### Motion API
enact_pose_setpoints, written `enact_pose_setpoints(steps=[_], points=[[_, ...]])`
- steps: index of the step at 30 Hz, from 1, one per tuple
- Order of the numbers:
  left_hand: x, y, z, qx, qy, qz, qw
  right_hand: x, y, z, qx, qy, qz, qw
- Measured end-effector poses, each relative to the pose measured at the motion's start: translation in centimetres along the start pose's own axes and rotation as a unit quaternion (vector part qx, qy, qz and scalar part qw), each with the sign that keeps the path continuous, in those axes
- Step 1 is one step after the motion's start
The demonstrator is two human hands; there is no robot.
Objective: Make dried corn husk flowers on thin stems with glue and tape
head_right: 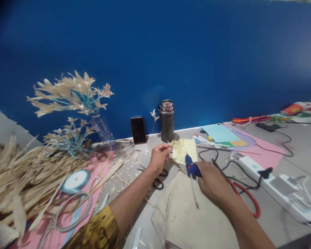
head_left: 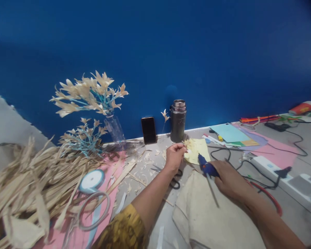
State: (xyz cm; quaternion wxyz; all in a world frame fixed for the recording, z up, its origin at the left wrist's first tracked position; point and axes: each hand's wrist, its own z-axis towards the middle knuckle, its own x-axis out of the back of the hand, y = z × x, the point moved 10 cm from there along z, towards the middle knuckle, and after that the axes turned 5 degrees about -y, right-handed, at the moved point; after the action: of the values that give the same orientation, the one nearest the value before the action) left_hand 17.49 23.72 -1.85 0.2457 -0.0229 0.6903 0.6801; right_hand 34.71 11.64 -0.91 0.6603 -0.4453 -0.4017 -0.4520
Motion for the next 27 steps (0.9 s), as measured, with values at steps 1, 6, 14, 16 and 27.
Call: enact_pose_setpoints(steps=[1,6,14,16,27], points=[[-0.3,0.3,-0.1,-0.006,-0.011,0.005,1.0,0.4,-0.1,0.2,0.013,-0.011,0.028,0.999],[-2.2,1.6,-0.7,-0.039,-0.068,0.045,0.996,4.9,0.4,3.1,-0.065,0.032,0.184,0.98],[-3.1,2.0,-1.4,-0.081,-0.1,0.091,0.988,3.0,-2.2,6.9,-0.088,-0.058,0.308,0.946],[-3.0,1.9,-1.4,-0.084,-0.098,0.097,0.987,2.5,-2.2,6.9,-0.092,-0.076,0.327,0.938],[-2.4,1.5,-1.5,-0.074,-0.074,0.11,0.988,1.0,-2.5,6.6,-0.113,-0.1,0.426,0.892]])
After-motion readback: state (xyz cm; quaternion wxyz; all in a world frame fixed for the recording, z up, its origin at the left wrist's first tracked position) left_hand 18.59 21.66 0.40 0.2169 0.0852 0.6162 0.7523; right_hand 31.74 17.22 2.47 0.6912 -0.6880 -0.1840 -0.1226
